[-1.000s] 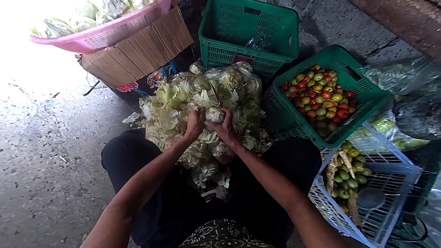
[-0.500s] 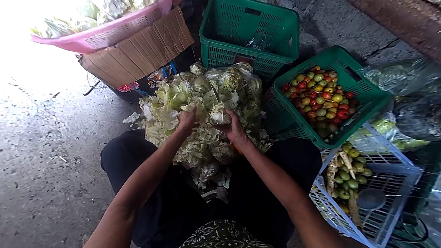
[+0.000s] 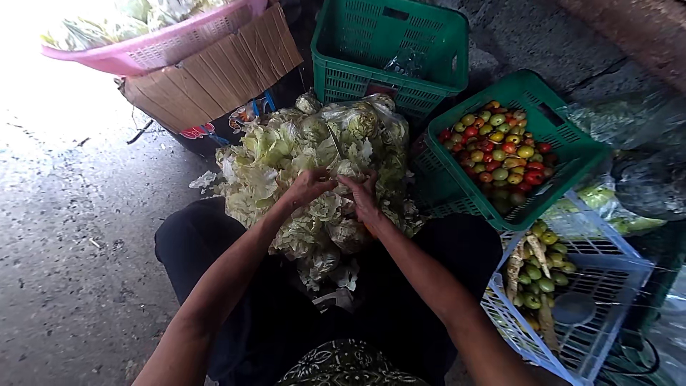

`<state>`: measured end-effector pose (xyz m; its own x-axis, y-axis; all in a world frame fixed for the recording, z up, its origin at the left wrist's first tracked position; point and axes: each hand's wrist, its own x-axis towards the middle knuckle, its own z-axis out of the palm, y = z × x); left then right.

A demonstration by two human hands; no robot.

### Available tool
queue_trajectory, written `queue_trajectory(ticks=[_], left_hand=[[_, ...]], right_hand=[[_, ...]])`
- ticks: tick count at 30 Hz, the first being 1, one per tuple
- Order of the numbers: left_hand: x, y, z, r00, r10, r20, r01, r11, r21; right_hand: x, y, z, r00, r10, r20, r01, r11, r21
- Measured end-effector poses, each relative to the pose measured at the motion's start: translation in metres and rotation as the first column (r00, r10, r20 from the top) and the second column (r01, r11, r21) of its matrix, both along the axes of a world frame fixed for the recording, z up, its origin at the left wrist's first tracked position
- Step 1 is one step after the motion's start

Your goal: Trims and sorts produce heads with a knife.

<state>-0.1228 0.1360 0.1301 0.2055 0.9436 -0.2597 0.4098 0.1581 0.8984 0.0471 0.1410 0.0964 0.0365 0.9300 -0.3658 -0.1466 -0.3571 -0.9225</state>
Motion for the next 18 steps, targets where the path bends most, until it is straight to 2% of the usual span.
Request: queue_trajectory(ticks=[4,6,8,10,13,16,18], left_hand=[[-0.006,0.003,0.004,1.000,0.021,-0.012,-0.021,1.000,-0.001],[-0.011,0.005,-0.003,0.993,0.117,-0.007,-0.117,0.993,0.030],[-0.016,0.009,-0.005,0.970,0.244,-0.015,-0.244,0.969,0.024],[-0.022,0.013,-0.004,0.930,0.360,-0.072,-0.360,0.933,0.013],[-0.033,0.018,0.000,0.863,0.458,-0.215,-0.456,0.888,0.062],[-0.036,0.014,0.008,0.787,0.500,-0.361,-0.465,0.865,0.186],[-0.033,0.010,0.006,0.795,0.454,-0.402,-0.355,0.886,0.299]], right_hand=[[0.008,0.005,0.000,0.975,0.064,0.214,-0.095,0.986,0.136],[0.011,0.007,0.002,0.974,0.099,0.203,-0.125,0.985,0.119],[0.011,0.008,0.004,0.990,0.122,0.073,-0.127,0.990,0.057],[0.011,0.011,0.003,0.981,0.109,-0.163,-0.117,0.993,-0.036],[0.014,0.011,0.014,0.890,-0.005,-0.456,-0.086,0.980,-0.178],[0.015,0.012,0.017,0.872,-0.033,-0.488,-0.085,0.972,-0.219],[0.013,0.011,0.007,0.928,0.074,-0.365,-0.123,0.986,-0.111]])
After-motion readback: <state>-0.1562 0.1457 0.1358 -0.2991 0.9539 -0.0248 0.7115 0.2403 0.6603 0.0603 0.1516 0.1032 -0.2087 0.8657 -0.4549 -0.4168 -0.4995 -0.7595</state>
